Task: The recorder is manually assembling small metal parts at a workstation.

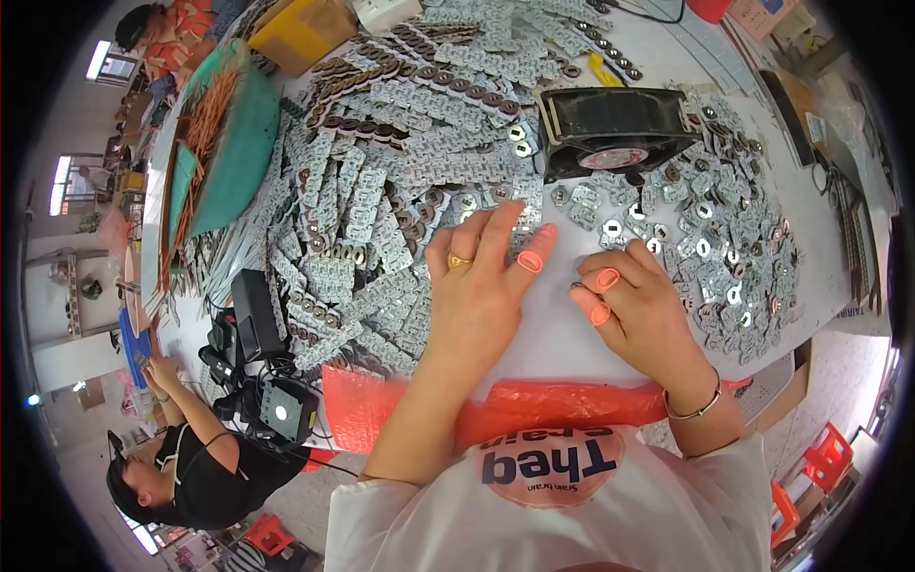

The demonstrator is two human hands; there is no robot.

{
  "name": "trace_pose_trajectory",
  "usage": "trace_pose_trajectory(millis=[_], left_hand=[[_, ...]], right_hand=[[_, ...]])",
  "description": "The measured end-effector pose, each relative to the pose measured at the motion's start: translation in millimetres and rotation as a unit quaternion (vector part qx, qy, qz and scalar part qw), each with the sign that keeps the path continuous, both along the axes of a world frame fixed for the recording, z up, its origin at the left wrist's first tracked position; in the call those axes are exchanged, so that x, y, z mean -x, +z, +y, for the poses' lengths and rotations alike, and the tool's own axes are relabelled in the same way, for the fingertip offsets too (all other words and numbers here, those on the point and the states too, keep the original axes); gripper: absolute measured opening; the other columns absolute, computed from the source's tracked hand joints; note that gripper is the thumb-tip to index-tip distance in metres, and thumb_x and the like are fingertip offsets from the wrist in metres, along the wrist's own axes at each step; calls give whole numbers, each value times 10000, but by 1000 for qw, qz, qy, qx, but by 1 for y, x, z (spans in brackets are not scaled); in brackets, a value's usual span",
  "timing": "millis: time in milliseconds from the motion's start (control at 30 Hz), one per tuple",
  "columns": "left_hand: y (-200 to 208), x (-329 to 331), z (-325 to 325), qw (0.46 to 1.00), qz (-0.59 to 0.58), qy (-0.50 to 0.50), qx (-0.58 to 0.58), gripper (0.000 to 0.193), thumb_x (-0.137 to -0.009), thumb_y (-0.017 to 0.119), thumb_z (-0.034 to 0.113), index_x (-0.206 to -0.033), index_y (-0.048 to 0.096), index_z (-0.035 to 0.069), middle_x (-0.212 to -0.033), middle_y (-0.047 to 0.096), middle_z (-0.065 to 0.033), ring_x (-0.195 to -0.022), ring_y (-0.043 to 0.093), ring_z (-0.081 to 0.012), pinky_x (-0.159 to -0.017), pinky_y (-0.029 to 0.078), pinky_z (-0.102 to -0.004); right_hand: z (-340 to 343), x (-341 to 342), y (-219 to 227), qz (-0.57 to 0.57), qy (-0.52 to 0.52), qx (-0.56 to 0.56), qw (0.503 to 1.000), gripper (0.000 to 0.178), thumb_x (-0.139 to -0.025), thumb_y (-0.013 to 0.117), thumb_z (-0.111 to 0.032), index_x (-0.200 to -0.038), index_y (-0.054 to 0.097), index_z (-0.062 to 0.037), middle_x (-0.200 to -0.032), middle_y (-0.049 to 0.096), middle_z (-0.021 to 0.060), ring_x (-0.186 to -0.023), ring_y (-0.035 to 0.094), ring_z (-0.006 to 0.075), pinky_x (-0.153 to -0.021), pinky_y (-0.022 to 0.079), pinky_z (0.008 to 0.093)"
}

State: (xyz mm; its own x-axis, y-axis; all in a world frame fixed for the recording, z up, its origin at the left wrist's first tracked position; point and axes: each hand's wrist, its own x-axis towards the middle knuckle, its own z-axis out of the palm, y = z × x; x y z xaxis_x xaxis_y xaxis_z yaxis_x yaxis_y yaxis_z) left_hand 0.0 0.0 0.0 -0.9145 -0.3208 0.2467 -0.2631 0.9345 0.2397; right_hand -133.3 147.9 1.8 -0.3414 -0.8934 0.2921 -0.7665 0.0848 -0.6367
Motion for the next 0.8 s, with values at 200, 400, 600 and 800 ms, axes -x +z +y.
trace_pose_trajectory(millis=[200,400,600,800], left_hand=[[4,14,-5,999,-16,3,33,440,-710,596,52,-1115,643,217,-1347,453,-69,-1216,412,-296,-980,293,-478],[7,3,-5,998,47,-47,-1,368,-722,633,143,-1082,608,211,-1318,495,-60,-1225,437,-305,-1015,274,-502],[4,-4,11,976,184,-91,-71,314,-748,665,195,-1048,576,162,-1048,596,-20,-1035,569,-236,-996,342,-468],[3,-11,20,958,147,-133,-208,304,-815,638,219,-1089,537,136,-846,585,-97,-668,578,-336,-623,481,-435]], right_hand=[[-5,13,-3,19,2,12,1000,148,-772,692,-87,-800,562,-25,-895,623,78,-716,511,266,-656,438,344],[-9,10,6,-37,-9,51,998,91,-820,636,-79,-836,569,-21,-891,629,103,-762,560,261,-684,458,337],[8,-5,12,-230,-50,117,965,151,-904,561,-133,-819,570,-8,-857,634,93,-756,556,141,-678,446,278],[8,-4,4,-179,-1,120,977,171,-902,571,-158,-813,565,-13,-835,620,81,-733,530,138,-658,432,265]])
